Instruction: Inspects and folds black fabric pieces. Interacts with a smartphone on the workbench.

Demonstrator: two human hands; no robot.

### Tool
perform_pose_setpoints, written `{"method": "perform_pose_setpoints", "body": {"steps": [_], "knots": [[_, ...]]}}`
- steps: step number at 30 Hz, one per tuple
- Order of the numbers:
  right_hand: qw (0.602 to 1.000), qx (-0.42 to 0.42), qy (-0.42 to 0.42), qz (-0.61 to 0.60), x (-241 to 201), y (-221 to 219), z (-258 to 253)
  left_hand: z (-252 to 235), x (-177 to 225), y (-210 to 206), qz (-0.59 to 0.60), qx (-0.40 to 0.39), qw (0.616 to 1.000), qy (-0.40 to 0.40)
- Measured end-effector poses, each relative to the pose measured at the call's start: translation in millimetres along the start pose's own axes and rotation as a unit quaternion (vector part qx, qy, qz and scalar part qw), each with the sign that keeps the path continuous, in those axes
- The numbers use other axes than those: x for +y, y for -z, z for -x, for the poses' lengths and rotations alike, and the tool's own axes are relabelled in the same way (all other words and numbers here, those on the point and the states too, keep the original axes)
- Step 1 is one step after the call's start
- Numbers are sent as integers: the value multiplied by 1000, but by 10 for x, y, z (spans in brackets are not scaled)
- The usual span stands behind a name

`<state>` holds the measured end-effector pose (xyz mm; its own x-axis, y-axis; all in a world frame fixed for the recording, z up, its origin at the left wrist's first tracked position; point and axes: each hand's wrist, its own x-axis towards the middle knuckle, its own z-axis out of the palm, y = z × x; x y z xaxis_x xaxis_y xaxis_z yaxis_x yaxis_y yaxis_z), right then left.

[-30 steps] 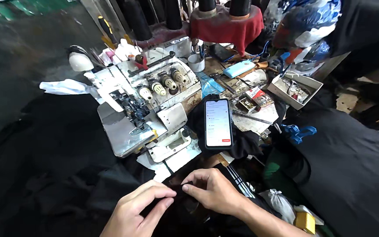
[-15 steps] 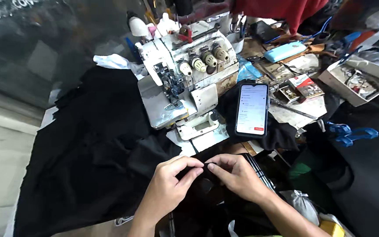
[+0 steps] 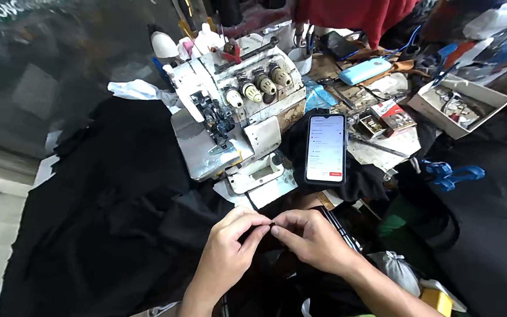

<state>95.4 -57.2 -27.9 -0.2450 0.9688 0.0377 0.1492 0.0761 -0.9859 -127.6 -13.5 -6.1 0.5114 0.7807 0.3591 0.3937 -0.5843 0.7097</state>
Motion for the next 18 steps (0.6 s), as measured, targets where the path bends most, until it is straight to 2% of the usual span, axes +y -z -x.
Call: {"method": "perform_pose_setpoints", "body": {"steps": [3, 9, 18], "knots": [[998, -22, 7, 53, -51, 44, 1, 14, -76, -29, -8, 7, 1000, -8], [992, -57, -1, 117, -107, 114, -66, 32, -99, -21, -24, -34, 999, 0], [992, -71, -20, 107, -114, 154, -145, 54, -114, -92, -34, -4, 999, -9]]}}
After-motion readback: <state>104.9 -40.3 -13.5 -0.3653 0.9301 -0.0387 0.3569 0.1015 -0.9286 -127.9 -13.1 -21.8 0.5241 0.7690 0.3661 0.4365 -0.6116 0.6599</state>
